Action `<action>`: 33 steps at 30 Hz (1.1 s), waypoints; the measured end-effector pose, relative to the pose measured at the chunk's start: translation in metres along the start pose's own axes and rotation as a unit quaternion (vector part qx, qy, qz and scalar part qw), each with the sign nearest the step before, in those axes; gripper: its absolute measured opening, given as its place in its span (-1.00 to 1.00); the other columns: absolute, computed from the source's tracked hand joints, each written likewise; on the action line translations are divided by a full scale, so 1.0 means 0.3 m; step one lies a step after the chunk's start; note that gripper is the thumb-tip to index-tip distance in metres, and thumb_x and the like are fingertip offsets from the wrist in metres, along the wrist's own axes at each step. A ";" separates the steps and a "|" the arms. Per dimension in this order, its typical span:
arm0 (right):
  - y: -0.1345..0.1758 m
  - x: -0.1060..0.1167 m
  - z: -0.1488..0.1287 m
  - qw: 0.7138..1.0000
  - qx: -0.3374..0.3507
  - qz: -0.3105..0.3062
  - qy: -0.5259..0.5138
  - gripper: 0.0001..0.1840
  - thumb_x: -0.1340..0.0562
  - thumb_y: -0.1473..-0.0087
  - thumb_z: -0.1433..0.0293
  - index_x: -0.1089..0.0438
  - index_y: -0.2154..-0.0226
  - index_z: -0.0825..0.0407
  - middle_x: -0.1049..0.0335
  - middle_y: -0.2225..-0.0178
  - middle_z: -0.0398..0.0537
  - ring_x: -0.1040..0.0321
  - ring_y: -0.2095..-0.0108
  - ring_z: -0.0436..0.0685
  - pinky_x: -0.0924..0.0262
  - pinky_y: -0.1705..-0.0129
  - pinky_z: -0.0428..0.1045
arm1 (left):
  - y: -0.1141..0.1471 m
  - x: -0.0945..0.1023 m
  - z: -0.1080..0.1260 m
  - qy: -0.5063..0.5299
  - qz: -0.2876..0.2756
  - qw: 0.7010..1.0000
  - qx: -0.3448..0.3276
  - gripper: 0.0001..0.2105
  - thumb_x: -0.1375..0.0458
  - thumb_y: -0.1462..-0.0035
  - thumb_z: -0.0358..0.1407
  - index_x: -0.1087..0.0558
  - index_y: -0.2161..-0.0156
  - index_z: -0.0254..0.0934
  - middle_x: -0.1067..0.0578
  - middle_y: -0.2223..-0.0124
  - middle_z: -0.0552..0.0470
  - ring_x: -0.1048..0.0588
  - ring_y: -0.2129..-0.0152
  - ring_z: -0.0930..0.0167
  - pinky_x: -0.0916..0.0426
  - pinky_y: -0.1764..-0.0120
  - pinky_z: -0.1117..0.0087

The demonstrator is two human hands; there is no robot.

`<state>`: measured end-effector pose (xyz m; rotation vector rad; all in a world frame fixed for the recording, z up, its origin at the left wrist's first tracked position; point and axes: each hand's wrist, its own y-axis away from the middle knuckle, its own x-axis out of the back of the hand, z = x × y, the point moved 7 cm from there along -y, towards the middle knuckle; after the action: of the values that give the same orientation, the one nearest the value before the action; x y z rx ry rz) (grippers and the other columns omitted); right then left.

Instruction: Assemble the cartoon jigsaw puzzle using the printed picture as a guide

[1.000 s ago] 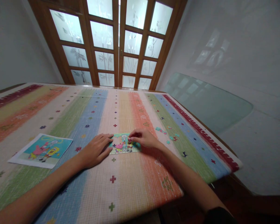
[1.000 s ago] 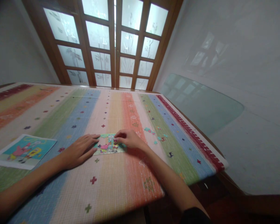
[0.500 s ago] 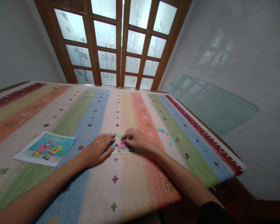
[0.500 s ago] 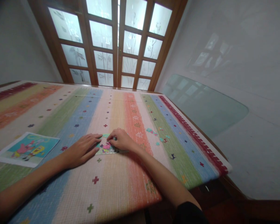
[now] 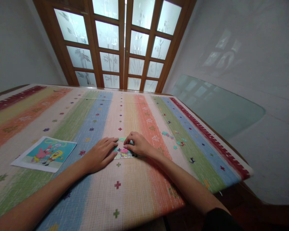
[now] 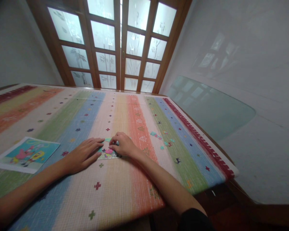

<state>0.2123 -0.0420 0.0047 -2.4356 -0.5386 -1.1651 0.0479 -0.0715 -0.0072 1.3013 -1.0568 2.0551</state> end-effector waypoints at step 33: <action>0.251 0.199 0.157 0.989 -0.016 0.079 0.127 -0.79 -0.15 -0.22 0.51 -0.52 0.23 0.06 -0.43 0.20 0.06 -0.35 0.14 0.18 -0.23 0.02 0.07 | 0.006 -0.005 -0.008 -0.009 0.015 1.000 -0.020 -0.74 0.04 -0.45 -0.15 -0.39 -0.03 -0.23 -0.48 -0.21 -0.18 -0.45 -0.13 0.15 -0.31 -0.20 -0.04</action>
<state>0.3148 -0.0726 0.0116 -2.2619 -0.2459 -1.3957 0.0459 -0.0706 -0.0096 1.2950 -1.1264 2.0376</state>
